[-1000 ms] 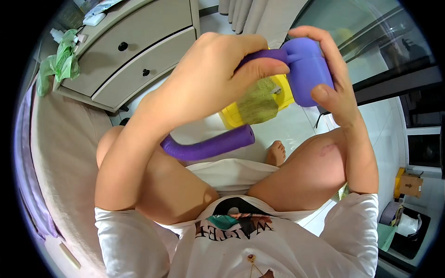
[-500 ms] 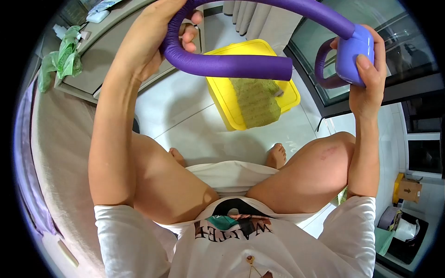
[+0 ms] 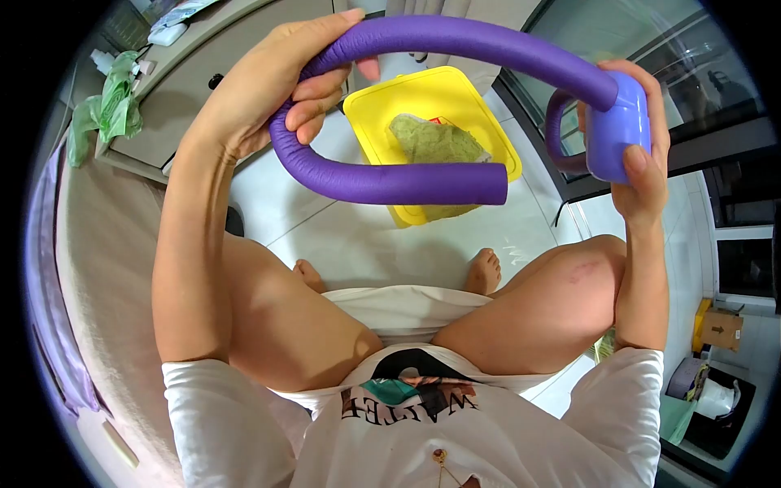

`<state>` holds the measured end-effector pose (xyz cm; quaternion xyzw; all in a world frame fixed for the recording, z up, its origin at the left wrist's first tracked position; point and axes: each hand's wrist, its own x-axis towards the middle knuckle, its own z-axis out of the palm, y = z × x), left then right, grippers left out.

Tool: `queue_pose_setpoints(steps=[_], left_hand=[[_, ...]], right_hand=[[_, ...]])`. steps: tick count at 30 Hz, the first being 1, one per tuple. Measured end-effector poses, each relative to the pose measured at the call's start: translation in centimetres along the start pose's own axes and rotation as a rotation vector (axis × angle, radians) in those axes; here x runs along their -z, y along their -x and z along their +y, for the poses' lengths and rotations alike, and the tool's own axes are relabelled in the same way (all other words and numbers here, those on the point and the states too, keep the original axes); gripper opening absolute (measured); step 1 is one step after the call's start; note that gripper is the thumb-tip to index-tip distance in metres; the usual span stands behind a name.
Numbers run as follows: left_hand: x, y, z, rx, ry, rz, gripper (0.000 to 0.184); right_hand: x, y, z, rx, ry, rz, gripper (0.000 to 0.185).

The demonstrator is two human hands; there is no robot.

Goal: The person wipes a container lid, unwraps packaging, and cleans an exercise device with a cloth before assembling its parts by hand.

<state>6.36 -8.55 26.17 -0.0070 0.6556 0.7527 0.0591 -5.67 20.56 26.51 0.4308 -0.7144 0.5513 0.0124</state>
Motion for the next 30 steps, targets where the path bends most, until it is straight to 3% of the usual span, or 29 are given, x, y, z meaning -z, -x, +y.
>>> queue_pose_setpoints(steps=[4,10,13,15,20,24,29,30], left_hand=[[-0.9,0.3,-0.5,-0.061,-0.055,0.092,0.049],[0.0,0.5,0.0,-0.019,-0.047,-0.031,0.048],[-0.8,-0.4,0.2,-0.085,-0.143,0.089,0.049],[-1.9,-1.0,0.7,-0.111,-0.132,0.486,0.039],[-0.3,-2.0,-0.4,-0.473,0.037,0.591,0.028],[-0.3,-1.5,0.1,-0.486,0.119,0.544,0.026],[-0.7,-1.1,1.0,-0.4,0.289,0.642,0.024],[0.3,-1.0,1.0,-0.408,0.376,0.498,0.023]], right_hand=[[0.2,0.9,-0.2,0.0,-0.089,-0.029,0.078],[-0.2,1.4,-0.6,-0.003,-0.168,-0.079,0.077],[-1.0,1.0,-1.0,0.0,-0.007,0.077,0.075],[-1.2,0.4,-1.1,0.096,0.143,0.234,0.068],[-1.7,-0.6,-1.7,0.175,0.107,0.401,0.057],[-1.7,-1.0,-1.4,0.127,-0.001,0.306,0.058],[-2.6,-1.1,-0.9,0.144,0.021,0.234,0.062],[-2.7,-1.1,-0.8,0.144,0.02,0.232,0.062]])
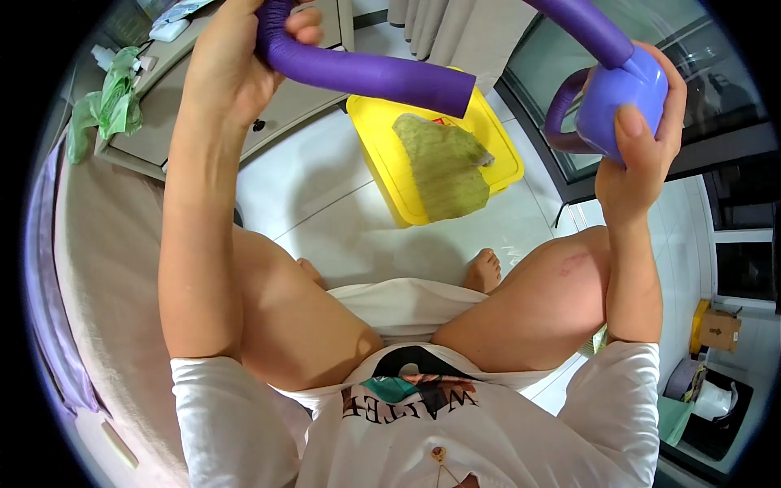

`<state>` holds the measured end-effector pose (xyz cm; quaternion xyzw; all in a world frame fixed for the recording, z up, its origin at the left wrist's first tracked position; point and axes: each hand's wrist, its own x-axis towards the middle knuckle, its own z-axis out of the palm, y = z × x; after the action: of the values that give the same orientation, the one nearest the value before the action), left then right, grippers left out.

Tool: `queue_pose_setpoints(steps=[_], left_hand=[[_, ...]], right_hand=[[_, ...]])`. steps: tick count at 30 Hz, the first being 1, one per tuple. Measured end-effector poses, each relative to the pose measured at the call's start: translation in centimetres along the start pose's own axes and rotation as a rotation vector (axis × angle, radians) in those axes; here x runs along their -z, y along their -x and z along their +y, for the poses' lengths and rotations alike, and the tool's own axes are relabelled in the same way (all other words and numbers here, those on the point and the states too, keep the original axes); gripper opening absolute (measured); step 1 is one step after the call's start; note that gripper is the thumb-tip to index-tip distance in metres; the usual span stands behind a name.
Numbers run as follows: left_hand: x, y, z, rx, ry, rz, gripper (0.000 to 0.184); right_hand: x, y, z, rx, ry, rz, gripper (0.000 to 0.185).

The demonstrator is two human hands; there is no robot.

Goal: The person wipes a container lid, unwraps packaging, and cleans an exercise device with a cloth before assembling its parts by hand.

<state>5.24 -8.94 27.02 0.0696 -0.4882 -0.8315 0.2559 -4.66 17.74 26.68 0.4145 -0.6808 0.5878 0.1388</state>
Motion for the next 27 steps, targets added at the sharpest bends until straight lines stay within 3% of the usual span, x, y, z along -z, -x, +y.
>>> queue_pose_setpoints(steps=[1,6,19,21,25,27], left_hand=[[0.7,-0.3,0.1,0.042,0.105,-0.12,0.022],[1.8,-0.8,0.4,0.09,0.146,-0.191,0.021],[0.8,1.4,0.4,0.109,-0.171,-0.309,0.023],[-0.1,2.5,-0.2,0.046,-0.546,-0.407,0.051],[1.2,1.9,-0.3,0.162,-0.528,-0.661,0.055],[0.2,3.1,-0.7,0.247,-0.477,-0.618,0.05]], right_hand=[[-0.1,0.0,0.0,0.012,-0.007,0.006,0.062],[-0.1,0.0,-0.2,0.013,-0.057,0.018,0.064],[2.5,-0.1,-0.1,-0.053,0.016,-0.151,0.072],[3.2,-0.3,0.0,-0.066,0.033,-0.169,0.072],[3.5,-0.1,0.1,-0.141,-0.01,-0.231,0.076],[3.0,0.3,0.0,-0.158,-0.016,-0.267,0.078]])
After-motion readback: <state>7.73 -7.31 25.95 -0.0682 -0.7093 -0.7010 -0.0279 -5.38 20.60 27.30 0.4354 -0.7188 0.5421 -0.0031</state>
